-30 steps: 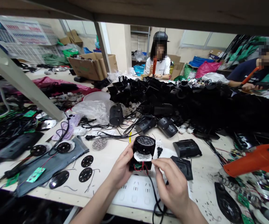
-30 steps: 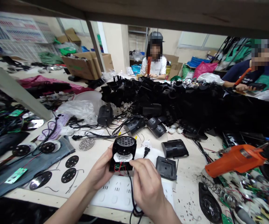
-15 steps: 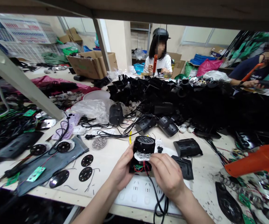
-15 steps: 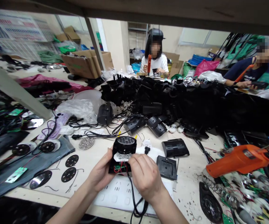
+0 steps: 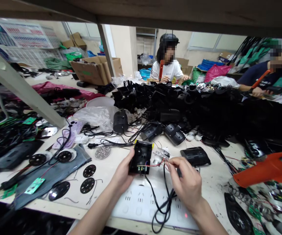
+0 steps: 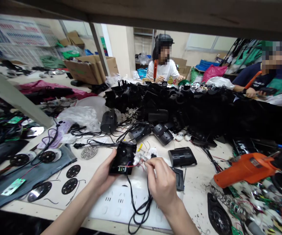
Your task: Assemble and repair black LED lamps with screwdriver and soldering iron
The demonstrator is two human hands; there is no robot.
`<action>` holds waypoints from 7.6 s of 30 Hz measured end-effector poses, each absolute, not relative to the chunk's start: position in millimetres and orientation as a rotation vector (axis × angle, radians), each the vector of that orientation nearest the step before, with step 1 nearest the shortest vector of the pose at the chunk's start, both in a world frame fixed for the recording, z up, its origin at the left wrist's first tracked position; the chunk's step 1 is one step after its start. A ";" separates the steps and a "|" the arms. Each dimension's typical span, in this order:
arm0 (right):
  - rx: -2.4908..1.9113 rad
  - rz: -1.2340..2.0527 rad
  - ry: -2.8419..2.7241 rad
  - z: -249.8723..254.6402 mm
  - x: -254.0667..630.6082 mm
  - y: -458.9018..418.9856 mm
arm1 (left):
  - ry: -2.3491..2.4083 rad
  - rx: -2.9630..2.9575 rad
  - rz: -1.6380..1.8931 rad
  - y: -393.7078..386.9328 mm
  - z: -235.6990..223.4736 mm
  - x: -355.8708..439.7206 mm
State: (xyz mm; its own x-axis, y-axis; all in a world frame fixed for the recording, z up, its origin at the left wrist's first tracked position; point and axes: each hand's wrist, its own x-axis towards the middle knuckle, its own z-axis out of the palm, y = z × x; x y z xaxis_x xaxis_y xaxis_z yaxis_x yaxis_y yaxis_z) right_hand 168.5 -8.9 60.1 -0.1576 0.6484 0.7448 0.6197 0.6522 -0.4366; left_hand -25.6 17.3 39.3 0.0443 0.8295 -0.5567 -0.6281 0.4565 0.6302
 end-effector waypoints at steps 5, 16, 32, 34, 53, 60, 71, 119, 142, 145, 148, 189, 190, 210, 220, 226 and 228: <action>-1.103 -0.076 -1.798 55.4 191.6 -10.2 | 1.112 0.280 1.185 27.3 38.5 -38.9; -1.179 -0.166 -1.861 23.5 225.1 -30.2 | 0.984 0.464 1.144 25.6 36.0 -42.8; -1.214 -0.228 -1.862 8.9 235.4 -36.2 | 0.832 0.606 1.150 19.8 39.7 -42.7; -1.213 -0.244 -1.855 9.4 234.4 -35.5 | 0.840 0.608 1.154 19.1 39.7 -43.2; -1.205 -0.221 -1.821 8.5 220.4 -26.4 | 0.861 0.665 1.170 15.9 30.1 -51.3; -1.202 -0.234 -1.832 7.7 218.6 -26.0 | 0.870 0.649 1.147 15.9 25.8 -54.4; -1.218 -0.228 -1.803 10.6 215.6 -25.3 | 0.930 0.645 1.139 16.8 24.7 -56.5; -1.145 -0.212 -1.753 14.1 182.4 -24.2 | 1.363 1.463 0.626 -3.1 49.5 22.1; -1.281 -0.142 -1.776 4.2 197.7 -51.0 | 1.715 1.692 0.562 -21.8 41.4 -22.5; -1.284 -0.147 -1.778 2.9 195.3 -55.0 | 1.730 1.780 0.492 -20.7 36.6 -18.5; -1.292 -0.172 -1.787 0.9 194.8 -58.0 | 1.713 1.815 0.457 -19.9 33.7 -20.5; -1.337 -0.052 -1.787 -2.7 193.8 -58.2 | 1.641 1.708 0.584 -21.3 27.8 -21.3; -1.340 -0.040 -1.783 -2.6 193.5 -58.3 | 1.642 1.706 0.584 -21.2 28.5 -21.1; -1.304 -0.128 -1.809 -4.5 194.4 -63.0 | 1.360 2.184 0.829 -22.2 50.8 17.7; -1.361 -0.186 -1.837 -1.3 196.5 -80.2 | 1.348 2.007 0.587 -38.1 39.1 33.6; -1.387 -0.163 -1.822 -5.5 192.2 -90.6 | 1.388 1.881 0.469 -37.9 41.7 34.5; -1.415 -0.145 -1.795 -6.2 190.7 -91.5 | 1.374 1.857 0.457 -37.2 41.7 34.2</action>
State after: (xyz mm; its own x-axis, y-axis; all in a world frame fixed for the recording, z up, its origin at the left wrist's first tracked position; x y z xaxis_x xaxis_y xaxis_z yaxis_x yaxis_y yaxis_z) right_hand 190.7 -91.5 -6.2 -0.0260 0.7556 0.6545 0.8509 0.3604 -0.3822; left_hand 34.2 -37.2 41.7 0.3552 0.9222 -0.1526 0.6474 -0.1250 0.7518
